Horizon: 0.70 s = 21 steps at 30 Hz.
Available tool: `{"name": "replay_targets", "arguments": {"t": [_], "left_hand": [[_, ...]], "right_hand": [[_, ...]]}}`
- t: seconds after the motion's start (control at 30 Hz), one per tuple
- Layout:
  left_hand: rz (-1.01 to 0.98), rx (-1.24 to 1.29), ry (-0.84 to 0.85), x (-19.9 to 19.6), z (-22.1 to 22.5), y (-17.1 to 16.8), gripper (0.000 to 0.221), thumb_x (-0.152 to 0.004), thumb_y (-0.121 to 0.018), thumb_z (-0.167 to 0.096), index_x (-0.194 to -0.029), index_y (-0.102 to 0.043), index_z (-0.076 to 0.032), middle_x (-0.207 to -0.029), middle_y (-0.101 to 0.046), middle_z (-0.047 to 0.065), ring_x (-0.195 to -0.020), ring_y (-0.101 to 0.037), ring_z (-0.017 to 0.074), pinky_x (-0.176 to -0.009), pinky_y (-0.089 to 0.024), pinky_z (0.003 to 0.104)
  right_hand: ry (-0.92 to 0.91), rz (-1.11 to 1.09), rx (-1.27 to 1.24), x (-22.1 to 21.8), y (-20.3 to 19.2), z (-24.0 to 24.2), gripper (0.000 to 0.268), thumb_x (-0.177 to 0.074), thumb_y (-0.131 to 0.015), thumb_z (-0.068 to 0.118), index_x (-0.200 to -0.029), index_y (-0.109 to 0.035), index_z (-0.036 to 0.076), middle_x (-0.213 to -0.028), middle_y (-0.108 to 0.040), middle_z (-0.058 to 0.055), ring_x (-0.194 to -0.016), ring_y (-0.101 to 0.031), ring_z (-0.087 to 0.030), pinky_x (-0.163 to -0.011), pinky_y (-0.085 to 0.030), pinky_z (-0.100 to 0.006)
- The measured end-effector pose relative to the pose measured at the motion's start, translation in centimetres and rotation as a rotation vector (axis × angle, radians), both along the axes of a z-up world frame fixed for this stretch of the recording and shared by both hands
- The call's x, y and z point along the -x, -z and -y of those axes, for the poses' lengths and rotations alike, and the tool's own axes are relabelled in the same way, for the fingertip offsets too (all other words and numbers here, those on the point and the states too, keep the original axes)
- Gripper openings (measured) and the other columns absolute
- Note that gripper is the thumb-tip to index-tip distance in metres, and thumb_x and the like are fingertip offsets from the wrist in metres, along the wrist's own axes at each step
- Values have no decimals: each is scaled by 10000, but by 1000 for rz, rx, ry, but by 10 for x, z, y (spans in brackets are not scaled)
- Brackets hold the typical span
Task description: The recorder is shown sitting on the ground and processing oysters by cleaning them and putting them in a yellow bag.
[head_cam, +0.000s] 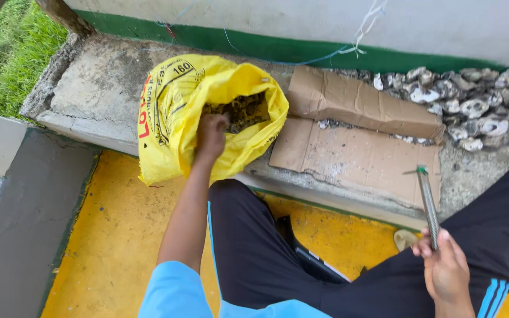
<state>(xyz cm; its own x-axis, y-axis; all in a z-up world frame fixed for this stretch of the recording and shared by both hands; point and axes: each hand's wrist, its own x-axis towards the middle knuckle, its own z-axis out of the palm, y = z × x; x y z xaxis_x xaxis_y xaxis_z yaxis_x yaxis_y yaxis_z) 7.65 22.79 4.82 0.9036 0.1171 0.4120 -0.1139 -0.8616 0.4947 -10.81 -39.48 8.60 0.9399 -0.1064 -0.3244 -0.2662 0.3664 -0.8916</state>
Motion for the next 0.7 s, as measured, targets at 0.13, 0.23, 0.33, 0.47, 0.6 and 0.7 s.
{"name": "replay_targets", "arguments": {"t": [0.13,0.23,0.33,0.47,0.6,0.7], "left_hand": [[-217,792,123,24,90,-30,106,-996,-597,22,-975,-659,-62,-1038,-674,93,-960,-678,216,-864,-586,363],[-449,1530,247,52,139,-49,193,-1047,-491,14,-1184,-600,-66,-1162,-674,110,-984,-701,223,-817,-602,315],[-541,1629,214,74,172,-63,361,-993,-459,15,-1326,-566,-77,-1224,-635,89,-1006,-700,201,-876,-607,313],[-548,1391,200,90,190,5,346,-1051,-521,-11,-1390,-591,-16,-1248,-585,137,-1041,-672,178,-914,-608,323],[-626,1021,28,88,200,43,347,-1033,-572,-91,-1364,-628,-6,-1147,-756,207,-980,-735,276,-876,-592,342],[-354,337,143,82,195,71,428,-818,-765,-50,-1234,-678,2,-1230,-628,208,-1151,-621,372,-1002,-507,422]], "right_hand": [[-28,-54,8,-10,-20,-31,370,-1177,-407,280,-1158,-555,-58,-859,-489,-37,-802,-447,-146,-801,-427,-360],[-142,-40,-161,-5,-33,-44,353,-1194,-434,263,-1168,-575,-59,-825,-474,-38,-814,-467,-157,-793,-430,-356],[-237,-82,-275,-3,-55,-66,343,-1126,-429,263,-1137,-595,-37,-775,-503,-47,-801,-533,-199,-787,-456,-359],[-432,-158,-29,5,-60,-85,375,-1090,-457,271,-1089,-622,-66,-789,-545,-57,-816,-545,-179,-810,-470,-352],[-541,-136,73,4,-57,-106,369,-1075,-478,283,-1087,-638,-49,-774,-562,-50,-817,-563,-162,-821,-477,-319],[-561,-160,7,-3,-47,-121,352,-1080,-465,288,-1070,-618,-29,-774,-555,-33,-810,-558,-150,-805,-476,-319]]}}
